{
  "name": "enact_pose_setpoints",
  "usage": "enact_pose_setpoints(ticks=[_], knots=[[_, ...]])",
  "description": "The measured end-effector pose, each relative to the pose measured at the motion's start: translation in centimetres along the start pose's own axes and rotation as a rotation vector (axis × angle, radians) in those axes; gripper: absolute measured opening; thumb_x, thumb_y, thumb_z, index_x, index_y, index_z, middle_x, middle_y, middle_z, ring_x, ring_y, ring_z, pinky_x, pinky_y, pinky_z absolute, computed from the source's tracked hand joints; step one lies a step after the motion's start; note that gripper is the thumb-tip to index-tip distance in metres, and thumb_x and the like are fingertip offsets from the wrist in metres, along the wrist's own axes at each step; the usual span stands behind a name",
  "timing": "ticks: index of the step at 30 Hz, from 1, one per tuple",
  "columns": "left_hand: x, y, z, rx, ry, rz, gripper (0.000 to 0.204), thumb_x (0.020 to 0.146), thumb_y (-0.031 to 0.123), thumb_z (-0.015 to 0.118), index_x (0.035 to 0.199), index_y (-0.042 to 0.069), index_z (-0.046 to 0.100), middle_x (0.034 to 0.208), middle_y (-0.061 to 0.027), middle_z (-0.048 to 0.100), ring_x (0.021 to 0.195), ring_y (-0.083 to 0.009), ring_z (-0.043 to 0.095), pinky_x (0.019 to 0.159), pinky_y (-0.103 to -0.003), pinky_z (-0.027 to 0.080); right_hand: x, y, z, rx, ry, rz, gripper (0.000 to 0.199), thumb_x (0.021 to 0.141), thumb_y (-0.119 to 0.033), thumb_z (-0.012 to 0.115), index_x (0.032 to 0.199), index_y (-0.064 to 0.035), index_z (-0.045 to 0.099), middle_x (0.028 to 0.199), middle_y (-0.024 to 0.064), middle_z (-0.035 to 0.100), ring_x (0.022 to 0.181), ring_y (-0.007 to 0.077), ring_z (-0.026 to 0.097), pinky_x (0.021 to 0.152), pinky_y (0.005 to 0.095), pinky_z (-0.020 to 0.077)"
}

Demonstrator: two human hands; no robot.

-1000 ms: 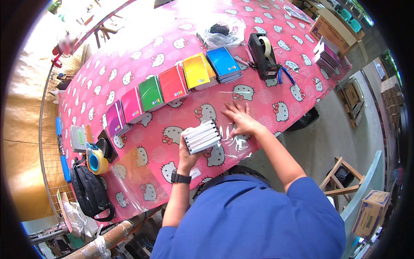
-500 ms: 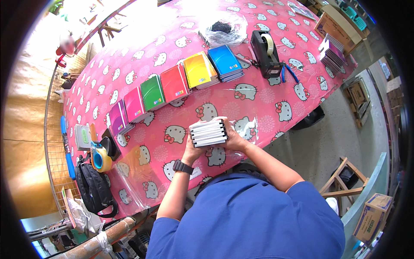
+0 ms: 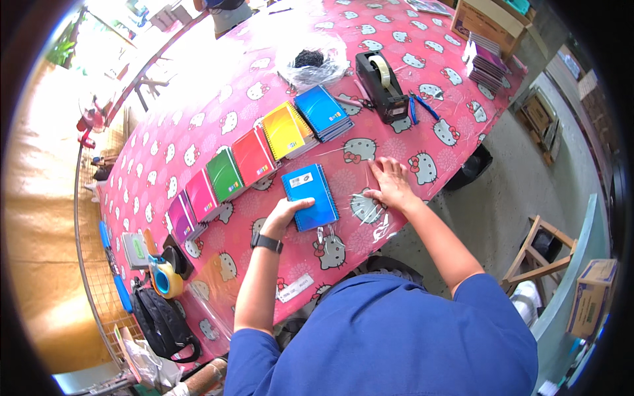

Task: The person picks up notebooks from a row, stacks them, places them into plastic sleeves, and seals the sleeves using a tape dispenser.

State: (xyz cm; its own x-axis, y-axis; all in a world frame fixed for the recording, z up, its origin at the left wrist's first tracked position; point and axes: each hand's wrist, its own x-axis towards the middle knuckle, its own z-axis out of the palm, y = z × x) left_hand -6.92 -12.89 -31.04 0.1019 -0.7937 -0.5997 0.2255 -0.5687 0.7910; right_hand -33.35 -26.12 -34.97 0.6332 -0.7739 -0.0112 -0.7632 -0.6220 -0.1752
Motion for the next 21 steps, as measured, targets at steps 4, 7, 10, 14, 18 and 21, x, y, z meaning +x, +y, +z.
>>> enact_pose_setpoints(ticks=[4,7,10,14,18,21], knots=[[-1.9,-0.9,2.2,-0.111,0.096,-0.049,0.05,0.073,0.021,0.075,0.111,-0.004,0.054,0.101,-0.0108,0.063,0.089,-0.0188,0.062,0.077,-0.032,0.051,1.6,1.2,0.1,0.059,-0.04,-0.048,0.086,0.068,-0.058,0.066,0.137,-0.0166,0.036,0.133,0.0104,0.032,0.129,0.0303,0.021,0.102,0.0508,0.0194],[-2.3,-1.1,2.5,-0.075,0.117,-0.04,0.061,0.07,0.03,0.077,0.111,-0.006,0.052,0.098,-0.0141,0.063,0.087,-0.02,0.063,0.075,-0.032,0.052,1.6,1.3,0.1,0.172,0.052,-0.097,0.074,0.068,-0.053,0.069,0.13,-0.0204,0.048,0.131,0.0094,0.037,0.128,0.0311,0.024,0.1,0.0511,0.0219],[-1.5,-1.6,1.9,0.321,0.281,0.012,0.073,0.064,0.044,0.079,0.109,-0.008,0.052,0.097,-0.018,0.063,0.086,-0.0209,0.063,0.074,-0.032,0.052,1.3,1.0,0.2,0.234,0.165,-0.124,0.057,0.068,-0.045,0.072,0.119,-0.0244,0.059,0.127,0.0082,0.043,0.127,0.0307,0.027,0.099,0.0512,0.0239],[-1.4,-4.2,1.2,0.431,0.444,0.037,0.071,0.073,0.056,0.067,0.105,-0.005,0.051,0.085,-0.011,0.059,0.068,-0.0142,0.058,0.056,-0.026,0.048,1.1,0.4,0.5,0.245,0.263,-0.19,0.043,0.067,-0.035,0.074,0.108,-0.025,0.065,0.122,0.0064,0.049,0.124,0.0278,0.032,0.097,0.0469,0.0283],[-1.8,-5.5,1.1,0.203,0.502,0.013,0.069,0.075,0.056,0.066,0.104,-0.005,0.052,0.082,-0.0084,0.057,0.064,-0.0118,0.054,0.054,-0.024,0.045,-1.7,-0.2,-0.8,0.659,0.095,0.084,0.036,0.069,-0.018,0.073,0.103,-0.0094,0.064,0.097,0.0098,0.062,0.1,0.0264,0.053,0.085,0.0355,0.043],[-2.0,-4.9,1.9,0.348,0.516,0.0,0.069,0.076,0.057,0.064,0.104,-0.006,0.053,0.088,-0.0107,0.059,0.074,-0.0143,0.056,0.065,-0.028,0.048,-4.3,-1.1,-0.9,0.723,0.032,0.235,0.033,0.069,-0.01,0.07,0.1,-0.0033,0.062,0.07,0.0074,0.063,0.063,0.0241,0.059,0.066,0.0344,0.0487]])
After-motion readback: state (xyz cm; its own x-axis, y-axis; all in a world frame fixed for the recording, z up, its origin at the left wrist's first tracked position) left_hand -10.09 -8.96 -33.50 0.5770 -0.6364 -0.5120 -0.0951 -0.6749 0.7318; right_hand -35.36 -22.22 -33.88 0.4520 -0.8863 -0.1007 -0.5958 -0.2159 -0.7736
